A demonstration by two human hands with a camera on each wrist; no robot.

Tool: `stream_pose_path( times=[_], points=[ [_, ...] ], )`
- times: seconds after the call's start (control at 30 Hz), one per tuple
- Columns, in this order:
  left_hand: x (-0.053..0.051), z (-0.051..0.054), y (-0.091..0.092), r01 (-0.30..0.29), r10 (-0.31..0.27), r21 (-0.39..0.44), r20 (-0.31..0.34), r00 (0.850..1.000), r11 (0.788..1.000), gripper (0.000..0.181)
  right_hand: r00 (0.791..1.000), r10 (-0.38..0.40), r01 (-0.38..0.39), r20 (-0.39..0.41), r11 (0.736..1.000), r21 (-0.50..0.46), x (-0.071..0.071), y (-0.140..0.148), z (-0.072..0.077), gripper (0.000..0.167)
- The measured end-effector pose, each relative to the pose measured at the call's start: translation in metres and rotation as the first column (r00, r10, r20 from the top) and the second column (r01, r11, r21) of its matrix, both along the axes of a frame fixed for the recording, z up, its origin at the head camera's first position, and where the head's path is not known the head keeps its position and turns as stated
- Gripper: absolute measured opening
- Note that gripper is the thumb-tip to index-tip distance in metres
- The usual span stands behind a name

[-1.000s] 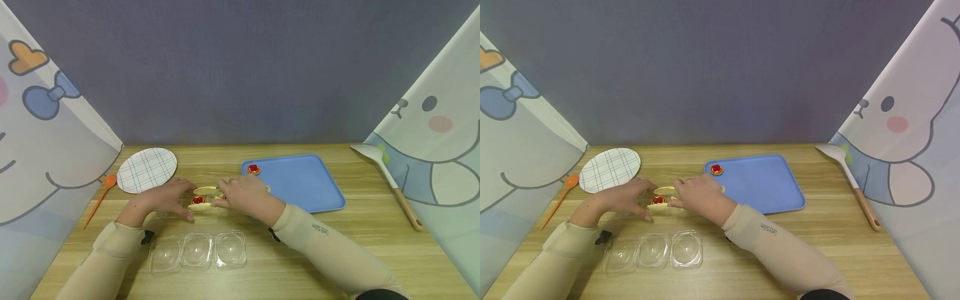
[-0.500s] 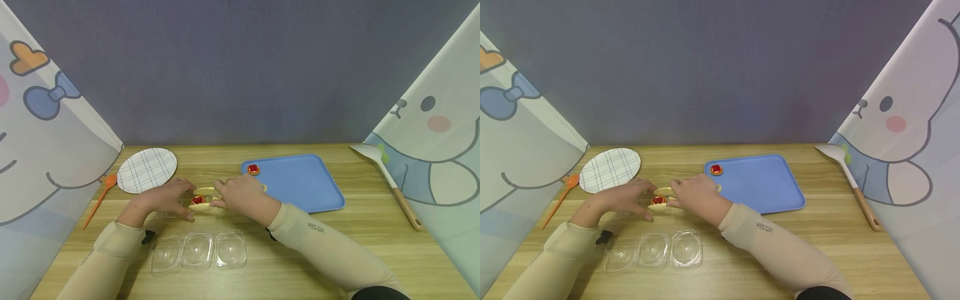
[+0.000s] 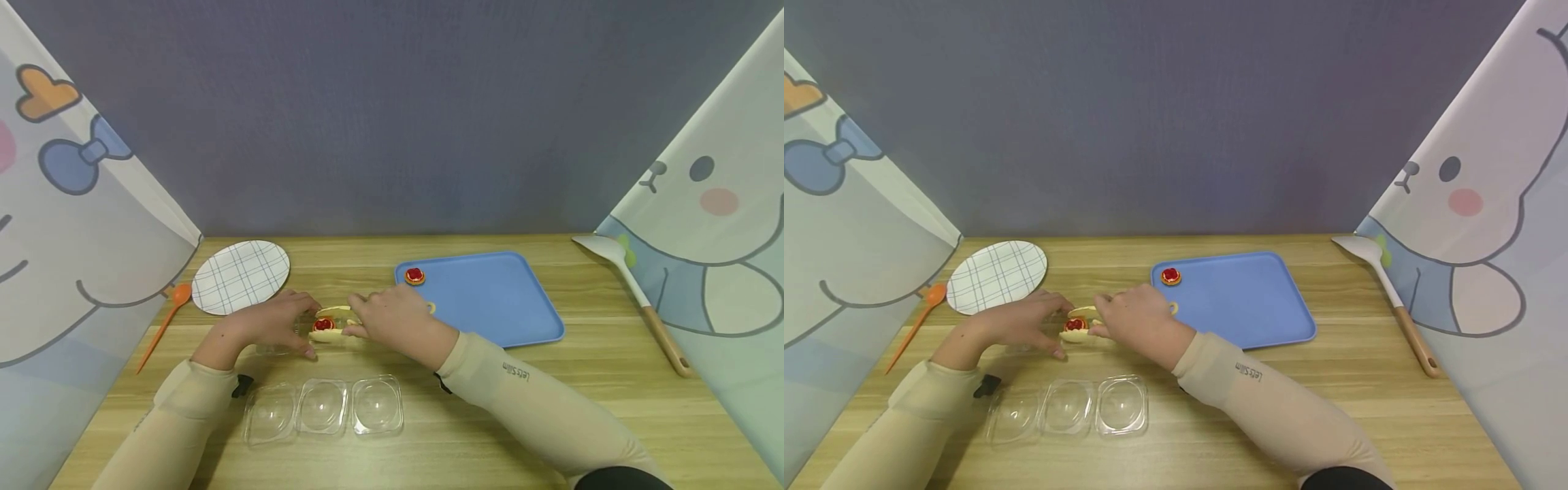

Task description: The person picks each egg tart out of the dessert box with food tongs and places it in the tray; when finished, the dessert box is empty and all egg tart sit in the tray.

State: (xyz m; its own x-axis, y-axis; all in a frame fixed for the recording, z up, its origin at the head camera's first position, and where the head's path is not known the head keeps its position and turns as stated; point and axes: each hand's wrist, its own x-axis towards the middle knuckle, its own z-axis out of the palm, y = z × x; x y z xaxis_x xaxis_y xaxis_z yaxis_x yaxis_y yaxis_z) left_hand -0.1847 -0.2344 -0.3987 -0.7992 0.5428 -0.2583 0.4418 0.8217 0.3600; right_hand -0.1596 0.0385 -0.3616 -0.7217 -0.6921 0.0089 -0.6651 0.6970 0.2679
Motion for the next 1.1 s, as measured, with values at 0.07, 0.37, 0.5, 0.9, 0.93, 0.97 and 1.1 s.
stream_pose_path(
  times=[0.07,0.37,0.5,0.9,0.93,0.97,1.1],
  points=[
    [-0.0004,0.0002,0.0001,-0.005,0.005,0.0,0.008,1.0,1.0,0.092,1.0,-0.002,0.002,-0.001,1.0,0.001,-0.0001,-0.0001,-0.0006,0.056],
    [-0.0014,0.0009,0.0003,-0.013,0.013,-0.001,0.028,1.0,1.0,0.092,1.0,-0.006,0.006,-0.006,1.0,0.007,0.0012,0.0,-0.0001,0.056],
    [-0.0009,0.0014,0.0008,-0.019,0.019,-0.004,0.033,0.999,1.0,0.093,1.0,-0.003,0.003,-0.003,1.0,-0.001,0.0019,0.0003,0.0002,0.056],
    [-0.0001,0.0028,0.0024,-0.021,0.021,-0.004,0.04,0.999,1.0,0.093,1.0,0.0,0.0,-0.001,0.999,-0.033,0.0023,0.004,0.0,0.055],
    [-0.0002,0.0027,0.0025,-0.023,0.023,-0.004,0.041,0.999,1.0,0.093,1.0,-0.003,0.003,0.01,0.999,-0.034,0.0023,0.0046,0.0006,0.055],
    [-0.0003,0.0027,0.0029,-0.018,0.018,-0.006,0.035,0.999,1.0,0.093,1.0,-0.006,0.007,0.021,0.999,-0.036,0.0022,0.0053,0.0013,0.054],
    [-0.0006,0.0032,0.0038,-0.011,0.012,-0.006,0.029,1.0,1.0,0.094,0.999,-0.017,0.02,0.05,0.998,-0.055,0.0026,0.0091,0.0052,0.053]
  ],
)
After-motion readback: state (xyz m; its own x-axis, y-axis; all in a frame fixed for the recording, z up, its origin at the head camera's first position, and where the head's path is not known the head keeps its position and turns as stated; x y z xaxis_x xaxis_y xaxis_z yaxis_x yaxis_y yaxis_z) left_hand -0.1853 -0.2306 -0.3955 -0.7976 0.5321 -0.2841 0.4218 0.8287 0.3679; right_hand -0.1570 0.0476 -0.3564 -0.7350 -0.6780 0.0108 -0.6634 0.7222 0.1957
